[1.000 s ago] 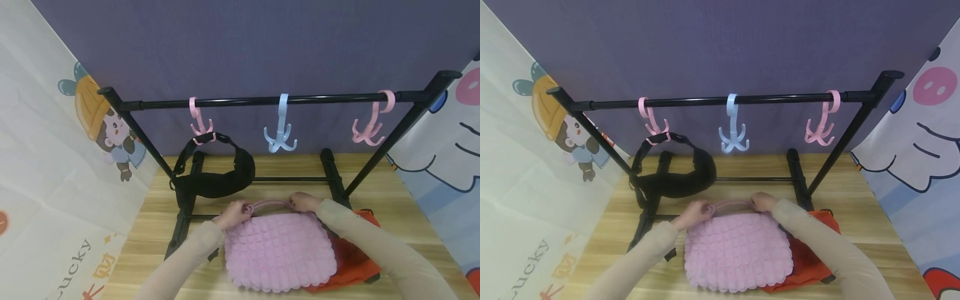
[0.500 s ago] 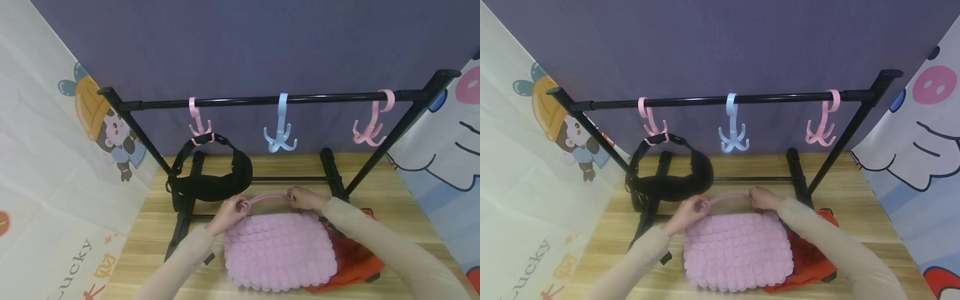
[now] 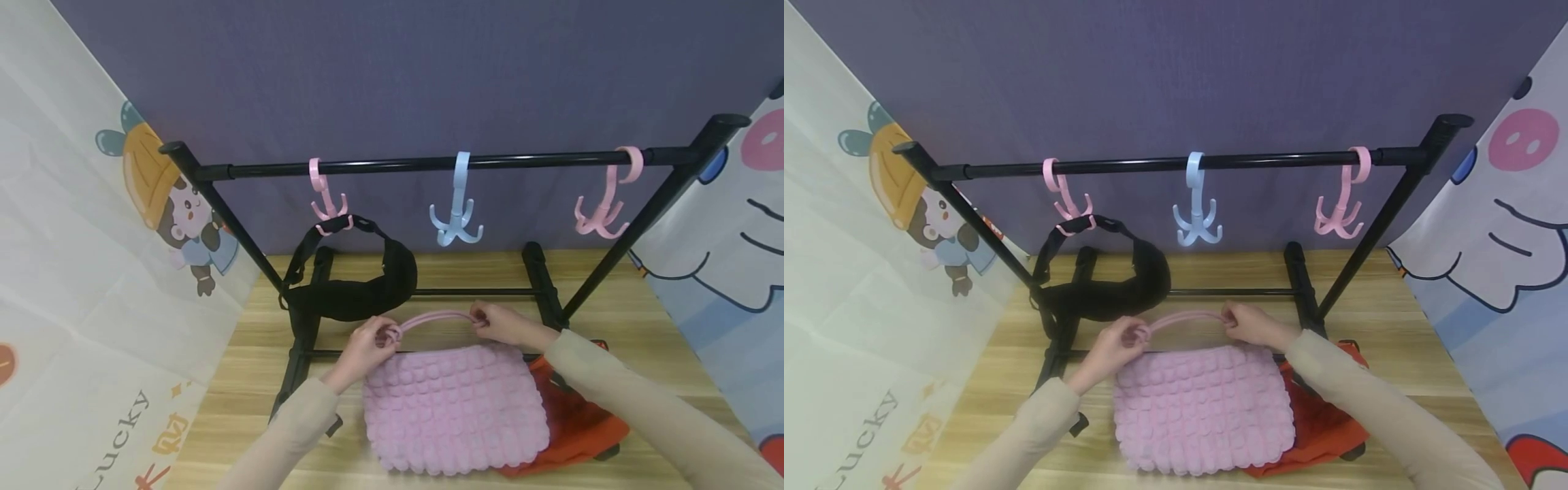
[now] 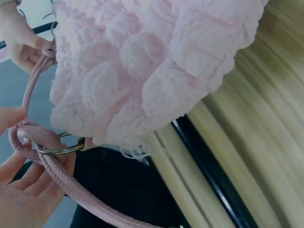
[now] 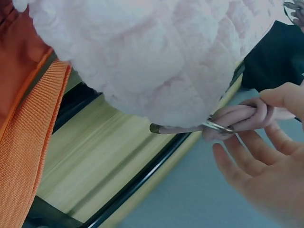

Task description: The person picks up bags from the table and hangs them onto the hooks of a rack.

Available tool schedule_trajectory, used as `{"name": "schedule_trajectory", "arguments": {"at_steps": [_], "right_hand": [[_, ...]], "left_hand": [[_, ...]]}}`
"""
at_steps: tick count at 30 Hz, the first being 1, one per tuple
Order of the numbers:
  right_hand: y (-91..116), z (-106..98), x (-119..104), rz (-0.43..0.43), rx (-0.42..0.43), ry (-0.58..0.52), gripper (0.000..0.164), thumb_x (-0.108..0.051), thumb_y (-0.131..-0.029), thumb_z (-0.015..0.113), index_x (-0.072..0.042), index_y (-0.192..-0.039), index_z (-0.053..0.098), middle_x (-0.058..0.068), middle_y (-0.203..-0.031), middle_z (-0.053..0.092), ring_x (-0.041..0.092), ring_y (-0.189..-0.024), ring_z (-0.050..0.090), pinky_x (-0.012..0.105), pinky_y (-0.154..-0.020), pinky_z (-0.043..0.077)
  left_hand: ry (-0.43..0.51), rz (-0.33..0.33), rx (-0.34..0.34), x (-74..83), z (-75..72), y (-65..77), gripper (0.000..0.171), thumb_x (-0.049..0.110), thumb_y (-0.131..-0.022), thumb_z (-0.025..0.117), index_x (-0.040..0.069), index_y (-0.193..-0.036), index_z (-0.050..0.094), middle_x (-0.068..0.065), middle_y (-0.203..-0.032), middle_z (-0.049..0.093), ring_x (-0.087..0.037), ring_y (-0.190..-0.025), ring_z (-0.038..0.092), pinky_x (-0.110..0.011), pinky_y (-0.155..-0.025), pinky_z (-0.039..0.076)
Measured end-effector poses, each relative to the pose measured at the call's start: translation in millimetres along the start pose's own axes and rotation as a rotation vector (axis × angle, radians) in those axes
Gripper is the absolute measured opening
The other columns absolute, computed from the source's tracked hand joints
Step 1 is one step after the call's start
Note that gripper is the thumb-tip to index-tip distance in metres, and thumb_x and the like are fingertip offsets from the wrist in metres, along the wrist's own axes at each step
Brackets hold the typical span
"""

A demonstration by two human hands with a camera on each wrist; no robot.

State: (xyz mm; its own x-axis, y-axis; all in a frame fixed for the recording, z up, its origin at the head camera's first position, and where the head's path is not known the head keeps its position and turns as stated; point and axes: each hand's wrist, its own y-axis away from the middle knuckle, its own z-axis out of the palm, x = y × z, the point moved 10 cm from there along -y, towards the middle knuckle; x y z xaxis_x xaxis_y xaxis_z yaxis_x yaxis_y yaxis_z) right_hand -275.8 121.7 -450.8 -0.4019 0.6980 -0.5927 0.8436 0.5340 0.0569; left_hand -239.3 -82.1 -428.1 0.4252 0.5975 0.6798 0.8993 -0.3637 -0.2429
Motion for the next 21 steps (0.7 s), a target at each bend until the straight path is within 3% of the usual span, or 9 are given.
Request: {"name": "schedule_trajectory", "arguments": {"at_steps": [5, 14, 21], "right_hand": [[7.9, -11.4, -10.8, -0.030, 0.055, -0.022, 0.019, -0.005, -0.077, 0.060, -0.002, -0.094, 0.054, 0.004, -0.080, 0.056, 0.009, -0.062, 0.046, 0.022, -0.052, 0.042], [25.4, -28.2, -28.1, -0.081, 0.144, -0.040, 0.023, -0.011, -0.080, 0.063, -0.003, -0.100, 0.057, 0.003, -0.088, 0.060, 0.017, -0.083, 0.058, 0.029, -0.070, 0.050], [38.9, -40.0, -39.2, -0.109, 0.209, -0.078, 0.025, -0.014, -0.080, 0.065, -0.002, -0.101, 0.058, 0.004, -0.089, 0.060, 0.020, -0.085, 0.059, 0.032, -0.071, 0.050]], "left_hand": [[-0.014, 0.028, 0.038, 8.7, -10.2, 1.8, 0.029, 0.012, -0.074, 0.070, 0.008, -0.099, 0.057, 0.001, -0.087, 0.053, -0.010, -0.078, 0.056, -0.021, -0.068, 0.048], [-0.023, 0.116, 0.087, 25.5, -22.8, 7.9, 0.029, 0.009, -0.072, 0.071, 0.007, -0.098, 0.059, 0.001, -0.086, 0.054, -0.010, -0.077, 0.055, -0.020, -0.067, 0.048], [0.002, 0.149, 0.112, 36.4, -30.2, 10.8, 0.030, 0.006, -0.072, 0.071, 0.004, -0.099, 0.059, 0.000, -0.087, 0.054, -0.009, -0.078, 0.056, -0.018, -0.067, 0.048]]}}
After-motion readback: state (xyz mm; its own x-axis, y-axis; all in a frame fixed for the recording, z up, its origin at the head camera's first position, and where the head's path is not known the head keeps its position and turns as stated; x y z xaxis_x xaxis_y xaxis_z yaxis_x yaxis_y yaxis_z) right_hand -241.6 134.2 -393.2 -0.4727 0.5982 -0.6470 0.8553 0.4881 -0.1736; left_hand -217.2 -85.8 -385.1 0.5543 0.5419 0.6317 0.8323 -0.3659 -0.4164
